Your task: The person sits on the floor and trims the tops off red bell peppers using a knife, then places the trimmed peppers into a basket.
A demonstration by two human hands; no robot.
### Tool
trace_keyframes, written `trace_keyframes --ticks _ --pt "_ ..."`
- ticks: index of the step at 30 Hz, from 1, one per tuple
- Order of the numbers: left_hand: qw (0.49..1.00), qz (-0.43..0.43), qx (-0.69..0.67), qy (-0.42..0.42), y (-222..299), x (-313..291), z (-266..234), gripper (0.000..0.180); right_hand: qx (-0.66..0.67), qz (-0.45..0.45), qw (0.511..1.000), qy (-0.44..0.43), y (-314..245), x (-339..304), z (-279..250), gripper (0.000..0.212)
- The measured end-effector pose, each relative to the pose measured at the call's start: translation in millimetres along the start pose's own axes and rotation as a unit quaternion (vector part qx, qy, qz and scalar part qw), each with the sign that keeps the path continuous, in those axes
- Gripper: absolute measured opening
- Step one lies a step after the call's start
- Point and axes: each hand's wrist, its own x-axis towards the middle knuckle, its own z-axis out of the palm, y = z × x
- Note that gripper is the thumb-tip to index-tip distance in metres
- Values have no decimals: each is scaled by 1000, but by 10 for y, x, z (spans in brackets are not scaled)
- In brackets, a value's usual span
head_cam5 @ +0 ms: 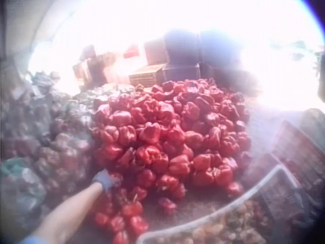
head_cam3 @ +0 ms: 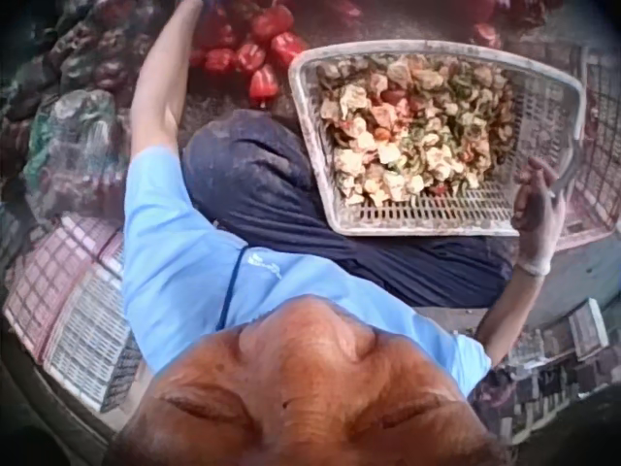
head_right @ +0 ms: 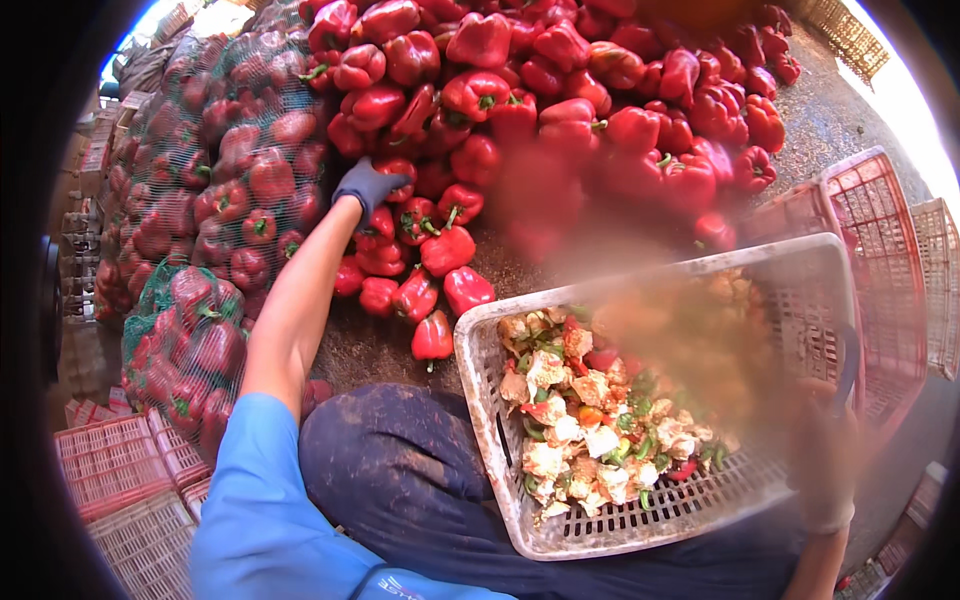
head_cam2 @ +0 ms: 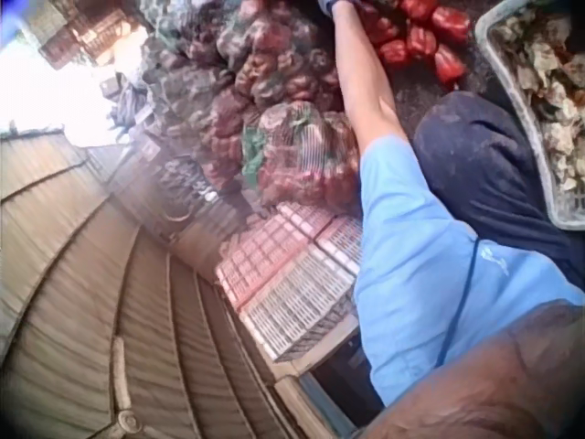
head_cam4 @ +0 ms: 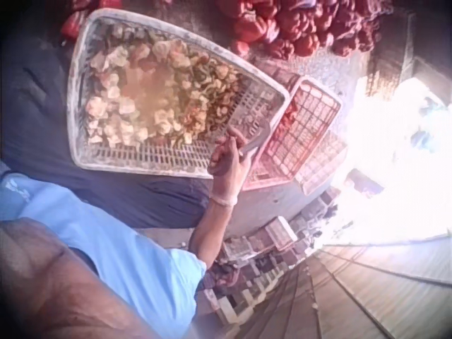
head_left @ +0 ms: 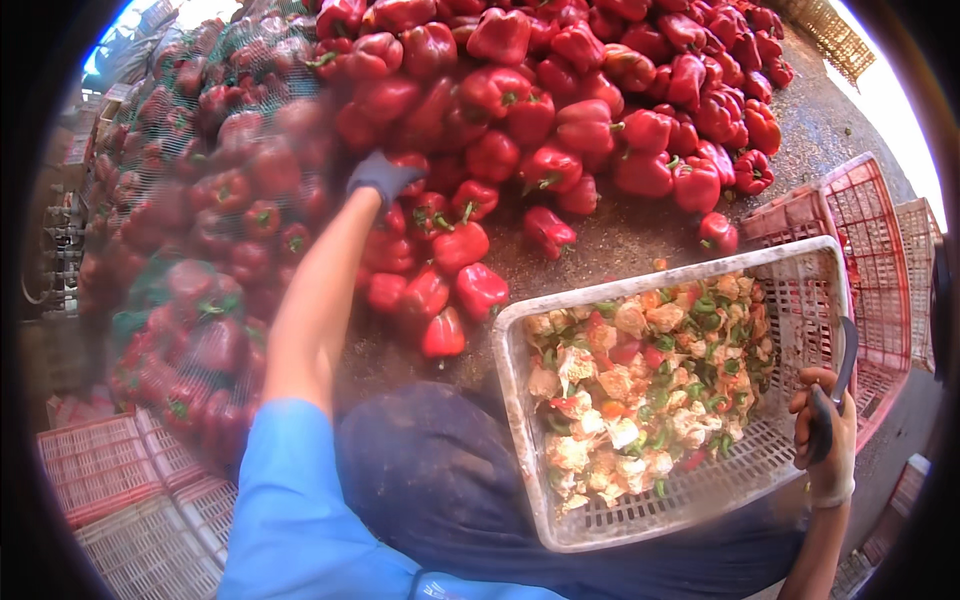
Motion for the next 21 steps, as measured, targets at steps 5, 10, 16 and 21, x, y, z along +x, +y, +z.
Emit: trace_keyframes --ticks 5,10,16,21 --pt "989 31 -112 -87 -236 373 -99 102 -25 56 998 -4 43 83 202 31" --pt "957 78 -278 -18 -596 302 111 69 -33 47 998 -24 -10 176 381 30" --pt "853 166 -485 -100 -258 -326 -398 53 -23 35 999 -12 83 135 318 32" --pt "687 73 -647 -324 199 -1161 -952 49 67 -32 994 -82 -417 48 834 43"
